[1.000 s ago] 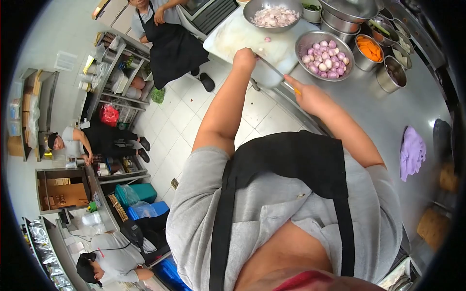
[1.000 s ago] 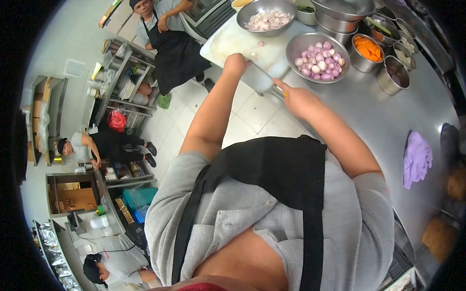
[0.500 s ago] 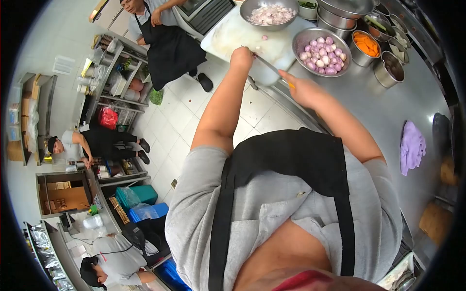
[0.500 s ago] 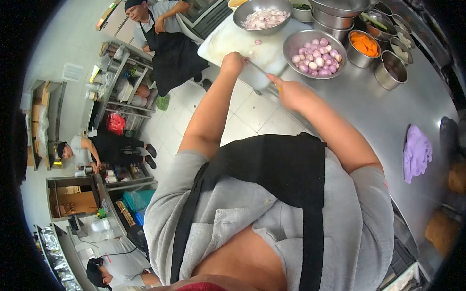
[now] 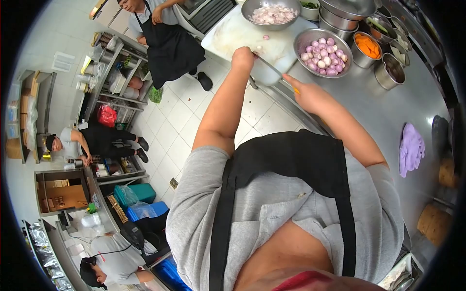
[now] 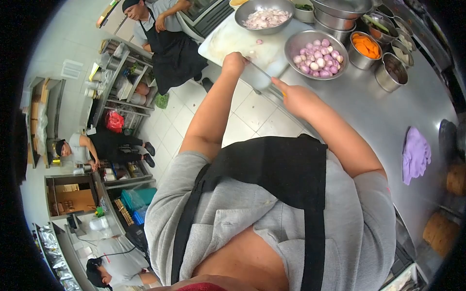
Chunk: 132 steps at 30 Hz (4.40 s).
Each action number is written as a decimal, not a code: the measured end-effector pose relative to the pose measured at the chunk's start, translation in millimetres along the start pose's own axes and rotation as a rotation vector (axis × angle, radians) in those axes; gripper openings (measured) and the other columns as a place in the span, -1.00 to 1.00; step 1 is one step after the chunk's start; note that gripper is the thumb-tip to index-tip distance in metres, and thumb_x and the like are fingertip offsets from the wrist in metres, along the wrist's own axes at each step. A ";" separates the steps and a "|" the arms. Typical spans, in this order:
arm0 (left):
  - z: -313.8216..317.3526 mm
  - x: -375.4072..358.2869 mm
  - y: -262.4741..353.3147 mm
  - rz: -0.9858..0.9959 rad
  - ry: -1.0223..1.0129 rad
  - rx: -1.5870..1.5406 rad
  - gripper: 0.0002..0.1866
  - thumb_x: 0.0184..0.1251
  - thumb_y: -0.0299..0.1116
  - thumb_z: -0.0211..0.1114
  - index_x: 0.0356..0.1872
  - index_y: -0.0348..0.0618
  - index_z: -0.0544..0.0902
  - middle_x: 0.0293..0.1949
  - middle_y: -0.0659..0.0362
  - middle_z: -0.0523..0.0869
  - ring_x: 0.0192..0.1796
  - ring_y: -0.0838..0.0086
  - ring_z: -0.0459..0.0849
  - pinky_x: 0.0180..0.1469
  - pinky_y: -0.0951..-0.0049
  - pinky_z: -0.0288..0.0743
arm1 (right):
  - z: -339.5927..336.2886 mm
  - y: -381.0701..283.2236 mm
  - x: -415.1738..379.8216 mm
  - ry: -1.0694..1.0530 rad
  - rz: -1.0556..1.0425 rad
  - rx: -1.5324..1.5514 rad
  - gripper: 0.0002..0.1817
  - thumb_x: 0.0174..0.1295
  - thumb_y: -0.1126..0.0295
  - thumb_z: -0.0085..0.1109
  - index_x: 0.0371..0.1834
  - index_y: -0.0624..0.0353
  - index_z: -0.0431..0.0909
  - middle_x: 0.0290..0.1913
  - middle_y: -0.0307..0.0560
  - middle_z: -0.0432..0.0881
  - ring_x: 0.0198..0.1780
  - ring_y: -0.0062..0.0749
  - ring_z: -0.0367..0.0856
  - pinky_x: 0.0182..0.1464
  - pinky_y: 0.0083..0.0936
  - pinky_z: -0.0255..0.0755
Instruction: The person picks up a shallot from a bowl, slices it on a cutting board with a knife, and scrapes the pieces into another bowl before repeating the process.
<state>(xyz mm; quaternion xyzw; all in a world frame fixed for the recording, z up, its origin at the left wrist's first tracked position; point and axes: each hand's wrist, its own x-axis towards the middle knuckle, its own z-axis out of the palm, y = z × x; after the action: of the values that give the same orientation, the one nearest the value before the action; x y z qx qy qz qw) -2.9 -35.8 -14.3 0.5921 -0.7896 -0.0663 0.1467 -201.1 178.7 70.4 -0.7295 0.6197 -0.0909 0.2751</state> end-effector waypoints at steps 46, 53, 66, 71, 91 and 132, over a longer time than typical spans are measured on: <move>-13.2 16.2 24.3 -0.062 0.119 -0.290 -0.82 0.17 -0.37 0.23 -0.26 -0.24 0.67 -0.27 -0.06 0.71 -0.27 0.17 0.71 -0.17 0.28 0.57 | 5.8 10.1 -1.9 0.190 0.052 0.122 -0.30 0.24 0.40 -0.09 0.47 -0.20 -0.02 -0.45 0.21 0.56 -0.43 -0.02 0.57 -0.30 -0.14 0.42; -40.6 30.0 60.7 -0.158 -0.043 -0.367 -0.73 0.16 -0.32 0.31 -0.12 -0.15 0.67 -0.26 0.02 0.73 -0.27 0.28 0.73 -0.18 0.36 0.60 | 13.6 30.6 -25.7 0.175 0.101 0.186 -0.32 0.24 0.39 -0.09 0.47 -0.10 -0.01 -0.36 0.27 0.59 -0.34 0.05 0.59 -0.20 -0.14 0.43; -8.7 55.4 -2.4 -0.209 0.215 -0.452 -0.74 0.02 -0.24 0.43 -0.30 -0.16 0.69 -0.35 0.09 0.74 -0.24 0.26 0.71 -0.14 0.34 0.56 | 3.3 21.5 -37.4 0.093 0.093 0.310 -0.35 0.27 0.39 -0.08 0.46 -0.16 0.05 -0.32 0.29 0.59 -0.32 0.04 0.58 -0.15 -0.28 0.43; -40.3 37.0 -32.6 -0.315 0.148 -0.546 -0.67 -0.05 -0.17 0.50 -0.40 -0.22 0.68 -0.41 0.05 0.73 -0.33 0.37 0.69 -0.20 0.40 0.52 | 11.2 12.0 -5.3 -0.081 0.031 0.324 -0.35 0.28 0.38 -0.09 0.46 -0.24 0.05 -0.36 0.16 0.58 -0.48 -0.15 0.55 -0.32 -0.31 0.46; -21.1 2.7 -2.2 -0.078 -0.148 -0.192 -0.75 -0.05 -0.29 0.46 -0.31 -0.12 0.73 -0.33 0.08 0.74 -0.24 0.29 0.70 -0.10 0.40 0.55 | 0.9 12.4 17.6 0.004 0.046 0.090 -0.32 0.25 0.37 -0.09 0.47 -0.27 0.00 -0.36 0.26 0.58 -0.32 0.02 0.59 -0.18 -0.17 0.44; -13.1 10.4 5.0 0.053 -0.089 0.092 -0.78 0.07 -0.31 0.32 -0.34 -0.26 0.71 -0.29 -0.11 0.70 -0.16 0.06 0.67 -0.07 0.21 0.54 | -1.0 -1.1 13.4 0.056 -0.011 0.010 -0.35 0.28 0.39 -0.14 0.46 -0.33 0.03 -0.33 0.26 0.59 -0.32 0.05 0.59 -0.16 -0.16 0.43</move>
<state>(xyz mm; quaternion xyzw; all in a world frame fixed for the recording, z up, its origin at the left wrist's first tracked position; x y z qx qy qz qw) -6.1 -43.4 1.1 0.5737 -0.8129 -0.0523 0.0860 -197.8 165.8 69.0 -0.7286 0.6227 -0.1161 0.2606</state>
